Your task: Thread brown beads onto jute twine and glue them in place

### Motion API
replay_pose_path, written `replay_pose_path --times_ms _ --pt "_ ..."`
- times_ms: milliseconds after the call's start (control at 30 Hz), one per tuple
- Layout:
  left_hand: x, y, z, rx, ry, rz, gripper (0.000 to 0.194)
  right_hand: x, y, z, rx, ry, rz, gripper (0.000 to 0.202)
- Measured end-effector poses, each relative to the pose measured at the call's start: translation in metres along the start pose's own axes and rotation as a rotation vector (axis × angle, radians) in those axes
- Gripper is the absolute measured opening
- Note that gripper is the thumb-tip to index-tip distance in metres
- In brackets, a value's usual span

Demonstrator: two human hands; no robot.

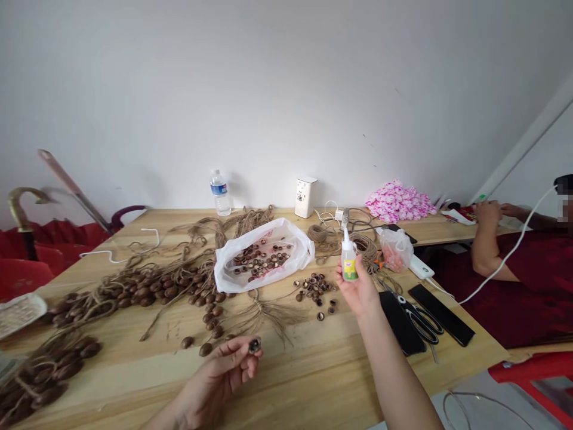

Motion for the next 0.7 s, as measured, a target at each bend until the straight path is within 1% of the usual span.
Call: replay_pose_path --times_ms 100,167,267,333,400,467,533,600,667,700 --pt "0.002 -0.020 0.000 -0.133 -0.004 -0.068 0.016 -0.021 0.007 0.015 -0.021 -0.044 0.129 0.032" --pt "0.000 -0.029 0.000 -0.185 0.005 -0.093 0.019 -0.037 0.008 0.023 -0.061 -0.042 0.283 0.035" --pt "-0.005 -0.034 -0.001 -0.214 0.026 -0.107 0.021 -0.069 0.005 0.028 -0.143 0.055 0.563 0.043" --pt "-0.005 -0.034 -0.001 -0.224 0.032 -0.117 0.021 -0.091 0.006 0.029 -0.172 0.180 0.799 0.048" --pt "-0.003 -0.034 0.000 -0.246 0.023 -0.129 0.022 -0.108 0.017 0.025 -0.084 0.222 1.041 0.047" --pt "0.001 -0.036 0.002 -0.285 0.002 -0.145 0.022 -0.121 0.027 0.022 -0.029 0.237 1.123 0.043" --pt "0.004 -0.037 0.003 -0.319 -0.015 -0.160 0.022 -0.126 0.032 0.022 -0.005 0.240 1.148 0.039" --pt "0.003 -0.037 0.004 -0.319 -0.016 -0.168 0.022 -0.123 0.029 0.027 0.010 0.248 1.199 0.041" --pt "0.001 -0.034 0.002 -0.284 -0.014 -0.169 0.022 -0.108 0.016 0.039 -0.013 0.301 1.352 0.044" --pt "0.000 -0.032 0.001 -0.262 -0.012 -0.170 0.023 -0.095 0.006 0.048 -0.050 0.359 1.492 0.042"
Point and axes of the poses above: each hand's wrist, its own z-axis away from the middle knuckle, its own x-axis out of the palm, y = z × x, the point moved 8 cm from there along -z, towards the middle knuckle, and after that the axes turned 14 degrees about -y, right-handed, at the moved point
